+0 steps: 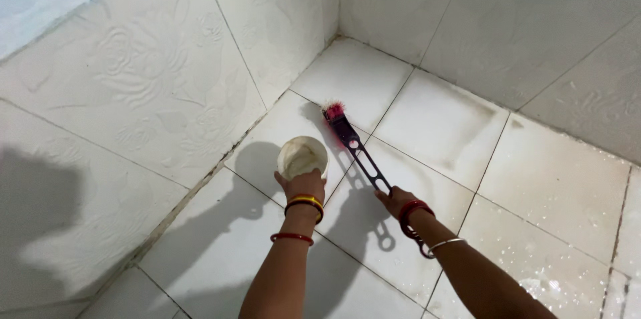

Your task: The person scrubs a squat toilet and surrounding tiled floor using a long-handled brush and water from a small cup. They repeatedly dip the brush into a bucket, pour water onto the surfaces, and scrub the toilet bowl and floor tiles.

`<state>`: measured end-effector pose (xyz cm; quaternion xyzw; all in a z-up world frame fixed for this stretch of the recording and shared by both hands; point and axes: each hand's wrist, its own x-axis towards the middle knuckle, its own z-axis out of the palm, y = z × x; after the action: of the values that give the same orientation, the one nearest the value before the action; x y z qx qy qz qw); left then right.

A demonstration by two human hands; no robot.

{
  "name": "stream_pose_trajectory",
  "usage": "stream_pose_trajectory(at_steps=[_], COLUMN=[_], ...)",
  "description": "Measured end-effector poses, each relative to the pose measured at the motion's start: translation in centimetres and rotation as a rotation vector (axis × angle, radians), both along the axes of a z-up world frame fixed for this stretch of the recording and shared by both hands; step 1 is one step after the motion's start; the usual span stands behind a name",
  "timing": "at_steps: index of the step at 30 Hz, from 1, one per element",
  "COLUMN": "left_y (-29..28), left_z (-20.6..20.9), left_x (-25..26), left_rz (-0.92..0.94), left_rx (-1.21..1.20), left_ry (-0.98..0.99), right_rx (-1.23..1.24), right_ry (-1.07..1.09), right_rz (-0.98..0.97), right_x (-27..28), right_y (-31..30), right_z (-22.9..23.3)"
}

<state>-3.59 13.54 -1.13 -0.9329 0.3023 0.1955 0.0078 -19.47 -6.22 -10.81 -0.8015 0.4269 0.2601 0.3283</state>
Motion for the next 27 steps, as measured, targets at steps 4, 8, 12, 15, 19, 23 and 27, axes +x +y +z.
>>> stream_pose_trajectory(at_steps=[4,8,12,15,19,23,27], left_y=[0.8,0.6,0.4,0.3,0.1,0.3,0.6], left_z=[0.2,-0.1,-0.2,-0.5,-0.3,-0.8,-1.5], left_x=[-2.3,-2.7,-2.4,-2.7,-2.8,-3.1,-3.1], left_rz=[0.012,0.020,0.045,0.069,0.096,0.075,0.071], left_rx=[0.031,0.013,0.020,-0.005,-0.009,-0.011,-0.034], left_ry=[0.027,0.018,0.033,0.047,0.031,-0.002,-0.025], right_rx=[0.007,0.022,0.003,0.032,0.014,0.046,0.091], right_ry=[0.011,0.045,0.008,0.006,-0.021,0.016,0.020], right_rz=[0.019,0.051,0.079,0.081,0.115,0.075,0.004], right_x=[0.1,-0.1,-0.2,-1.3,-1.4,-1.9,-2.6], right_y=[1.0,1.3,1.3,1.4,0.7,1.3,2.9], right_z=[-0.8,-1.1,-0.8,-1.2,-0.6,-0.3,-0.4])
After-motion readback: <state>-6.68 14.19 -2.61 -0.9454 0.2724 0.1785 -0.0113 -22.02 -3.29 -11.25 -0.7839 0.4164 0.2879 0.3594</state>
